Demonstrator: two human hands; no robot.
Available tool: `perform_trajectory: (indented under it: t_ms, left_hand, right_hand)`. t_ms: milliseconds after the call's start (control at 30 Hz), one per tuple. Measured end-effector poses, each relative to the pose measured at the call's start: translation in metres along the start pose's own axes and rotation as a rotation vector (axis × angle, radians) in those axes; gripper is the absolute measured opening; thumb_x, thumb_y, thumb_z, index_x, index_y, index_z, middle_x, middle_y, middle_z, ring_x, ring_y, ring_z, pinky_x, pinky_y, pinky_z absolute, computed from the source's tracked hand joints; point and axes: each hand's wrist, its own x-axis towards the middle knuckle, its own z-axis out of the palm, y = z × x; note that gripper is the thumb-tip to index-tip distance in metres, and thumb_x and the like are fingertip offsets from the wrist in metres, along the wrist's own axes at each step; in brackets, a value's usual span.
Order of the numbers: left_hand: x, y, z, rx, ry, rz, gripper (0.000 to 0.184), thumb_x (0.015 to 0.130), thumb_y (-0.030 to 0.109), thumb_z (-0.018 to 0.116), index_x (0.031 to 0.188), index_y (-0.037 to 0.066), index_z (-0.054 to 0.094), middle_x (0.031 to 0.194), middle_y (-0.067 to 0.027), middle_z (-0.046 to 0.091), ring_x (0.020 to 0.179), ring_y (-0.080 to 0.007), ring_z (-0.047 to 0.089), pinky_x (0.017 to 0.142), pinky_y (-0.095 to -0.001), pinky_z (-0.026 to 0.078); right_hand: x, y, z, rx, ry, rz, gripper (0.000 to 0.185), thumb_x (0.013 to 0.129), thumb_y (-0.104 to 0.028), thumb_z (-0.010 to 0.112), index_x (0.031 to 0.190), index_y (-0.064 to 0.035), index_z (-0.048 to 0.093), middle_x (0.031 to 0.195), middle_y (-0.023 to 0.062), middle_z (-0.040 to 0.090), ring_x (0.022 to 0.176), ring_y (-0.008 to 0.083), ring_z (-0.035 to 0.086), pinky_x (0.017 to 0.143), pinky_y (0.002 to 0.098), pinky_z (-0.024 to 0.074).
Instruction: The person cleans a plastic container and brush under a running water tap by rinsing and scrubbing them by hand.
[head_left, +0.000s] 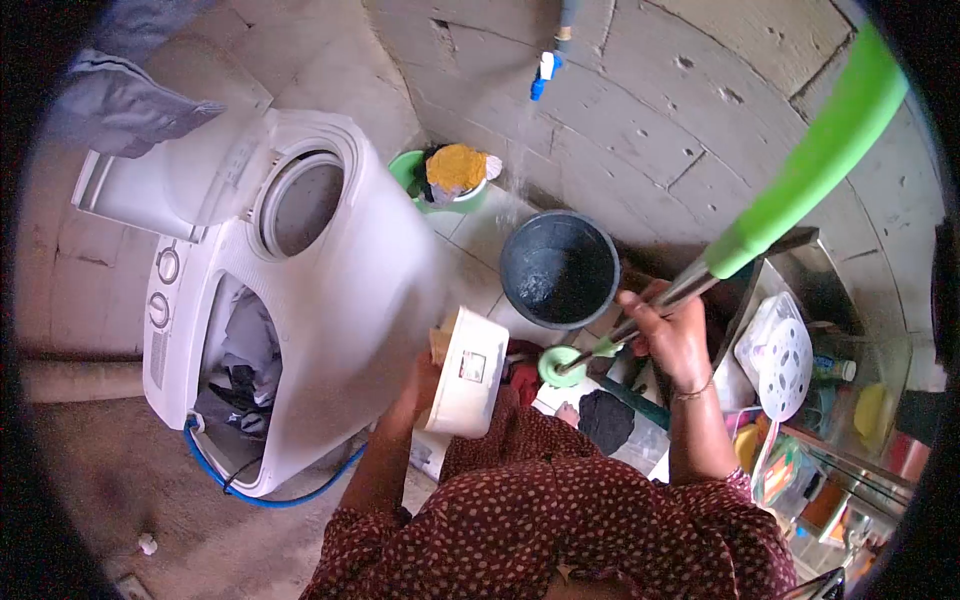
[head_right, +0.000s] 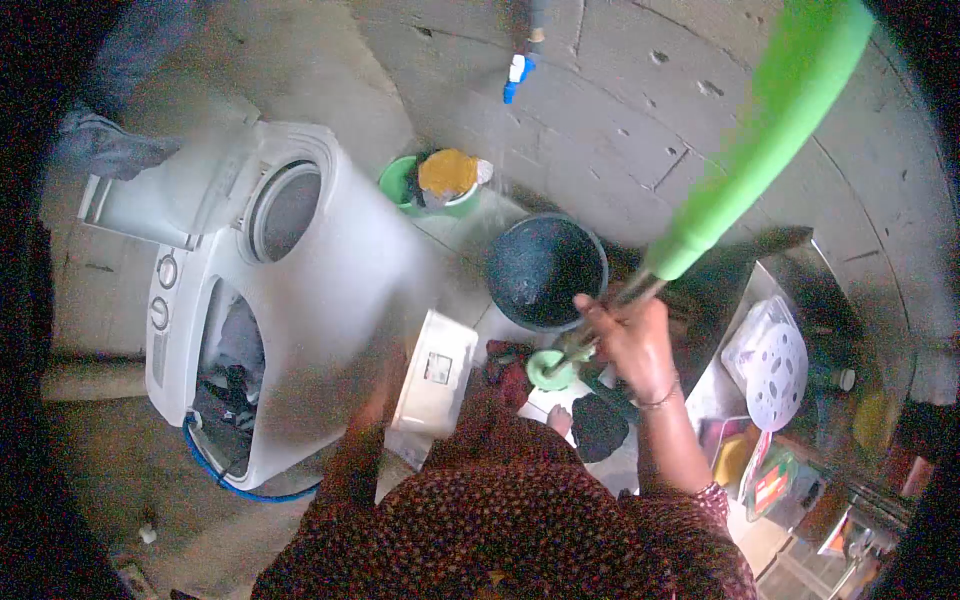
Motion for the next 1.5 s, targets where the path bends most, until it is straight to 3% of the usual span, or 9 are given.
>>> perform_trajectory:
  t_ms: [433, 533, 667, 767, 967, 1133, 1167, 1267, 1500]
  left_hand:
    - [0.007, -0.059, -0.050, 0.188, 0.071, 0.054, 0.041, 0.076, 0.023, 0.062, 0.109, 0.002, 0.049, 0.097, -0.0121, 0.059, 0.084, -0.0217, 0.057, 0.074, -0.0357, 0.045]
    - [0.007, -0.025, -0.038, 0.546, 0.090, 0.029, 0.040, 0.079, 0.028, 0.057, 0.108, 0.002, 0.047, 0.098, -0.0153, 0.058, 0.088, -0.0272, 0.057, 0.076, -0.0373, 0.044]
    - [0.039, -0.077, -0.056, 0.252, 0.102, -0.017, 0.042, 0.082, 0.035, 0.050, 0.109, 0.002, 0.046, 0.101, -0.0199, 0.055, 0.094, -0.0338, 0.054, 0.080, -0.0393, 0.043]
    - [0.018, -0.018, -0.036, 0.576, 0.104, -0.022, 0.042, 0.084, 0.036, 0.046, 0.110, 0.003, 0.045, 0.102, -0.0210, 0.054, 0.095, -0.0358, 0.053, 0.081, -0.0406, 0.042]
    - [0.045, -0.092, -0.052, 0.737, 0.114, 0.273, 0.038, 0.087, 0.033, 0.040, 0.108, 0.001, 0.045, 0.101, -0.0220, 0.052, 0.092, -0.0379, 0.052, 0.080, -0.0436, 0.041]
    - [0.064, -0.104, -0.075, 0.952, 0.029, 0.302, 0.040, 0.088, 0.034, 0.037, 0.110, 0.001, 0.041, 0.101, -0.0241, 0.050, 0.091, -0.0411, 0.050, 0.081, -0.0458, 0.041]
    - [0.045, -0.059, -0.054, 0.891, 0.133, 0.033, 0.040, 0.087, 0.033, 0.038, 0.110, 0.000, 0.041, 0.100, -0.0246, 0.051, 0.090, -0.0421, 0.050, 0.079, -0.0460, 0.041]
    - [0.044, -0.066, -0.053, 0.861, 0.181, 0.018, 0.041, 0.087, 0.034, 0.039, 0.111, 0.002, 0.041, 0.102, -0.0258, 0.050, 0.092, -0.0424, 0.050, 0.080, -0.0467, 0.040]
    - [0.077, -0.106, -0.063, 0.614, 0.056, 0.176, 0.038, 0.084, 0.029, 0.043, 0.111, 0.002, 0.042, 0.102, -0.0242, 0.050, 0.092, -0.0386, 0.051, 0.080, -0.0451, 0.041]
  right_hand:
    - [0.135, -0.013, 0.192, -0.247, 0.049, -0.433, 0.045, 0.074, -0.037, 0.063, 0.055, 0.0013, 0.051, 0.048, 0.0130, 0.053, 0.044, 0.0250, 0.056, 0.047, 0.0346, 0.0448]
    - [0.161, -0.033, 0.219, -0.345, 0.001, -0.476, 0.034, 0.076, -0.034, 0.061, 0.083, -0.0014, 0.056, 0.066, 0.0191, 0.057, 0.062, 0.0346, 0.057, 0.057, 0.0403, 0.0459]
    - [0.211, -0.036, 0.256, -0.215, 0.020, -0.416, 0.038, 0.074, -0.038, 0.060, 0.083, -0.0019, 0.058, 0.071, 0.0183, 0.059, 0.064, 0.0350, 0.057, 0.059, 0.0400, 0.0464]
    - [0.251, -0.043, 0.275, -0.297, 0.012, -0.352, 0.044, 0.072, -0.043, 0.062, 0.073, 0.0003, 0.057, 0.064, 0.0180, 0.059, 0.062, 0.0335, 0.058, 0.060, 0.0393, 0.0462]
    - [0.317, -0.041, 0.330, -0.174, -0.036, -0.252, 0.046, 0.073, -0.042, 0.064, 0.073, 0.0029, 0.057, 0.057, 0.0125, 0.058, 0.051, 0.0179, 0.060, 0.048, 0.0272, 0.0471]
    - [0.343, -0.065, 0.365, -0.119, -0.308, -0.215, 0.053, 0.073, -0.043, 0.063, 0.092, 0.0064, 0.058, 0.078, 0.0202, 0.060, 0.066, 0.0253, 0.062, 0.058, 0.0328, 0.0490]
    - [0.334, -0.082, 0.365, -0.334, -0.198, -0.302, 0.056, 0.073, -0.044, 0.061, 0.093, 0.0077, 0.057, 0.087, 0.0236, 0.059, 0.082, 0.0325, 0.059, 0.070, 0.0374, 0.0469]
    - [0.355, -0.088, 0.379, -0.186, -0.020, -0.291, 0.055, 0.071, -0.045, 0.061, 0.093, 0.0059, 0.058, 0.089, 0.0231, 0.059, 0.088, 0.0366, 0.056, 0.078, 0.0387, 0.0439]
    - [0.350, -0.080, 0.345, -0.562, -0.224, -0.431, 0.039, 0.069, -0.037, 0.062, 0.082, 0.0001, 0.064, 0.085, 0.0219, 0.060, 0.083, 0.0343, 0.058, 0.074, 0.0392, 0.0467]
